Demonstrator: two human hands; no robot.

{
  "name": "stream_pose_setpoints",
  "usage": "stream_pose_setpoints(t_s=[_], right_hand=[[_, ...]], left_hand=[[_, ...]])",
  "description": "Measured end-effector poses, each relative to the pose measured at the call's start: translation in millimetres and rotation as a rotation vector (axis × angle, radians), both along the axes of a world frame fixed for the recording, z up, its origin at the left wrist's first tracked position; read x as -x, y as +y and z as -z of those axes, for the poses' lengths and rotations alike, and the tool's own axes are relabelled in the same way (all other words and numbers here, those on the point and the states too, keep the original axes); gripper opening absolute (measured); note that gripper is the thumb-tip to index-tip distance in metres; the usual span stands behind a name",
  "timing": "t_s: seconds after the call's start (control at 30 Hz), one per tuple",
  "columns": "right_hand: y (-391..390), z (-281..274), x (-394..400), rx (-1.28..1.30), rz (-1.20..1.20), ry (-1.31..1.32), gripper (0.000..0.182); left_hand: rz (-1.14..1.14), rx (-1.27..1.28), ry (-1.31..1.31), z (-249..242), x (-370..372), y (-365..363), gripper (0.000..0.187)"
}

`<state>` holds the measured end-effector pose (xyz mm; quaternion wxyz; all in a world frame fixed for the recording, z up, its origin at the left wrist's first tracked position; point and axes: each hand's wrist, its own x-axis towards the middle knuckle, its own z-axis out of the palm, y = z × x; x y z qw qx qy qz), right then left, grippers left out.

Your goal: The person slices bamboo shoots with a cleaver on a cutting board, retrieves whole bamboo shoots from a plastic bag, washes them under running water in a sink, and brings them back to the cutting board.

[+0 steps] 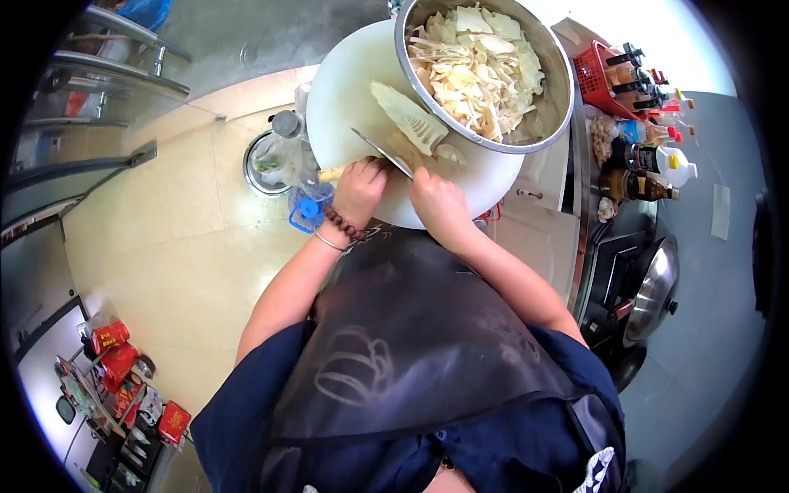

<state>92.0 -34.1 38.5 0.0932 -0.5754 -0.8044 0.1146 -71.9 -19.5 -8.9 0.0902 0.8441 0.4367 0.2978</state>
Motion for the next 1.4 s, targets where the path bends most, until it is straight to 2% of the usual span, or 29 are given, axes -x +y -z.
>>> stream_pose_setpoints(t_s=[0.13, 0.27, 0.33, 0.4, 0.47, 0.6, 0.67, 0.73, 0.8, 0.87, 0.93, 1.03, 1.2, 1.27, 1.4], right_hand=[[22.1, -2.0, 5.7, 0.033, 0.068, 0.065, 0.011], [7.4, -36.9, -10.2, 0.029, -0.007, 0.059, 0.013], [-4.3, -44.1, -12.8, 0.109, -0.026, -0.042, 0.01], [-7.1, -27.1, -10.5, 0.107, -0.044, -0.099, 0.007], [-0.2, -6.3, -1.6, 0.008, -0.038, 0.017, 0.006], [24.9, 2.2, 7.1, 0.006, 0.023, 0.085, 0.007], [22.9, -11.1, -0.6, -0.048, -0.011, 0.084, 0.01], [11.3, -33.9, -6.7, 0.088, -0.01, 0.072, 0.02], [-2.8, -39.6, -10.0, 0.114, -0.012, 0.021, 0.019], [-4.3, -32.9, -8.2, 0.143, -0.017, -0.023, 0.019], [-2.5, -12.8, -1.8, 0.006, -0.037, 0.035, 0.01], [17.8, 3.8, 11.3, -0.012, -0.025, 0.043, 0.009], [11.3, -24.8, -2.6, -0.031, -0.045, 0.062, 0.009], [-1.3, -37.8, -7.5, 0.096, -0.033, 0.038, 0.02], [-11.4, -15.6, 1.2, 0.043, -0.011, -0.035, 0.019]], left_hand=[[0.039, 0.017, -0.096, 0.8, 3.0, 2.4, 0.018], [0.032, -0.003, -0.088, 2.5, 4.2, 1.5, 0.019], [0.016, -0.037, -0.081, 1.9, 2.5, 3.3, 0.019], [0.017, -0.036, -0.099, -0.4, 2.8, 2.5, 0.019], [0.034, 0.008, -0.108, -3.0, 4.2, 0.2, 0.018], [0.052, 0.109, -0.208, -3.3, 9.3, 3.9, 0.017], [0.039, 0.108, -0.182, -0.9, 10.4, 4.6, 0.016], [-0.009, -0.027, -0.086, 0.1, 7.7, 2.2, 0.017], [-0.033, -0.015, -0.076, -4.0, 6.2, 0.1, 0.016], [-0.058, 0.001, -0.058, -7.3, 6.5, 0.3, 0.014], [-0.075, -0.039, -0.044, -9.0, 4.3, -1.0, 0.014], [-0.051, 0.024, -0.049, -6.8, 6.0, -0.6, 0.013], [-0.082, -0.023, -0.04, -0.2, 5.9, -2.4, 0.015], [-0.089, -0.029, -0.029, 1.5, 5.2, -2.5, 0.017], [-0.076, -0.002, -0.037, 0.7, 6.9, -2.8, 0.018]])
